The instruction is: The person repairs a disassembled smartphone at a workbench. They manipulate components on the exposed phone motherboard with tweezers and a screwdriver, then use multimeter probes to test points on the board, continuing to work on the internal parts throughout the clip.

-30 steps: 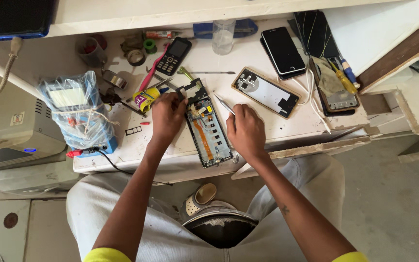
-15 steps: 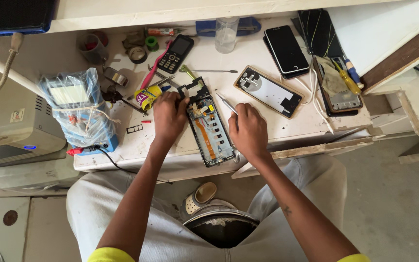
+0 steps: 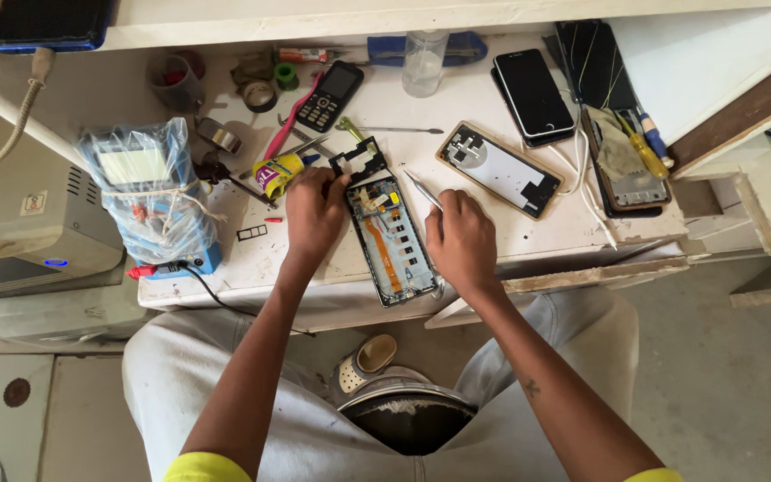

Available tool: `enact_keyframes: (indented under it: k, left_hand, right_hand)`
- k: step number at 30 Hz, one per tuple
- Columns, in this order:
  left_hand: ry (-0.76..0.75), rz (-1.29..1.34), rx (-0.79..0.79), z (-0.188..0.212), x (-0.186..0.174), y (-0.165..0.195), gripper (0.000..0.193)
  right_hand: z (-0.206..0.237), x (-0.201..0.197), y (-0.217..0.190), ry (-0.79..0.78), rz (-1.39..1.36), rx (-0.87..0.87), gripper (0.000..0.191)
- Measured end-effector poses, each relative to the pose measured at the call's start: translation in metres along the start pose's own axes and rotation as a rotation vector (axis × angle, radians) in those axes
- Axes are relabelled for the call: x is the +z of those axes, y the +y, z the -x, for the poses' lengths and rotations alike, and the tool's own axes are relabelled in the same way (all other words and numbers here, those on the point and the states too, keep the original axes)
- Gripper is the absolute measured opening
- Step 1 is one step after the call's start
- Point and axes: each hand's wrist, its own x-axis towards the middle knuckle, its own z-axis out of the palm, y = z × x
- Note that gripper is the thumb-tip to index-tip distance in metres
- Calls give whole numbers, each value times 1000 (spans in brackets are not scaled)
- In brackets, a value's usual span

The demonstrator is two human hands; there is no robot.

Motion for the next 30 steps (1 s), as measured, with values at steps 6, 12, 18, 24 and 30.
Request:
enact_keyframes:
  k: [6,12,18,24,30]
  left_hand:
    - [44,-1,83,1,1,-2,16]
    - [23,-73,123,4,1,-3,16]
    - [28,-97,129,7,0,-1,14]
    - [47,-27,108,9,-2,-2,12]
    - [99,-45,144,12,-3,1,12]
  right_hand:
    - [-1,0,0,-6,9,2,11]
    - [0,1,0,-1,19,2,12]
    - [0,0,-1,24,14,-6,12]
    - [0,0,-2,18,6,4,12]
    - [1,0,-4,7,25,14,12]
